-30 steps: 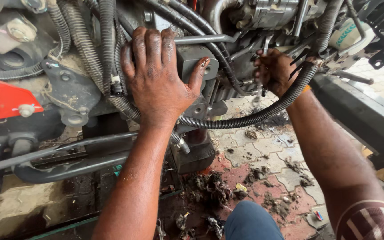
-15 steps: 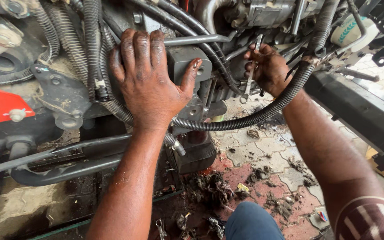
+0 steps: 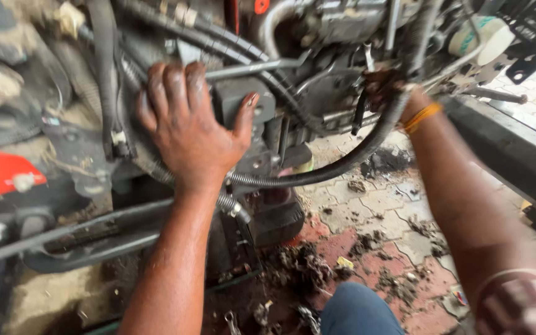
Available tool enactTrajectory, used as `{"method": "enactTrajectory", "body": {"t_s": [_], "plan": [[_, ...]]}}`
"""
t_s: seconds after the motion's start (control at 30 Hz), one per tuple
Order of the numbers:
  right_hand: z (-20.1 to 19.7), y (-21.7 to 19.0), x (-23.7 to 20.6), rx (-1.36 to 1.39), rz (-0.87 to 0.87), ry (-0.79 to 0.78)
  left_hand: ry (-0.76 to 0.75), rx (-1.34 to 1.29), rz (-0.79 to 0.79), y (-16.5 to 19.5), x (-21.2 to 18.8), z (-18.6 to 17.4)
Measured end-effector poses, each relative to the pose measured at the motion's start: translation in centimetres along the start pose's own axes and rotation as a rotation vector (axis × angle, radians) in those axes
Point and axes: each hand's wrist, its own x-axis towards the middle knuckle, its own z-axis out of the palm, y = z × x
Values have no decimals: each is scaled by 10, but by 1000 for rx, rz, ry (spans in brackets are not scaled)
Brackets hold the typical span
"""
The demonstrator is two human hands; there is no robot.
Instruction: The person uses a wrench to tighten bolts on a vehicle engine. They repeatedly reposition the wrench and their hands to access different fasteners within the engine bay.
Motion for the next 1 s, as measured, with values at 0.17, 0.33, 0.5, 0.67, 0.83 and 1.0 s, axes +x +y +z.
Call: {"method": "enactTrajectory", "body": {"t_s": [0.17, 0.33, 0.5, 0.67, 0.83, 1.0], "plan": [[49, 43, 24, 699, -180, -89, 0, -37, -24, 13, 5, -14], [63, 32, 64, 708, -136, -121, 50, -43, -13, 27, 12, -21], [65, 39, 66, 691, -226, -174, 76, -6, 20, 27, 16, -19], [73, 39, 59, 682, -241, -161, 77, 17, 22, 27, 15, -16], [76, 38, 56, 720, -238, -136, 57, 39, 21, 26, 14, -13], [73, 41, 65, 657, -233, -74, 41, 68, 34, 21, 12, -7]]}}
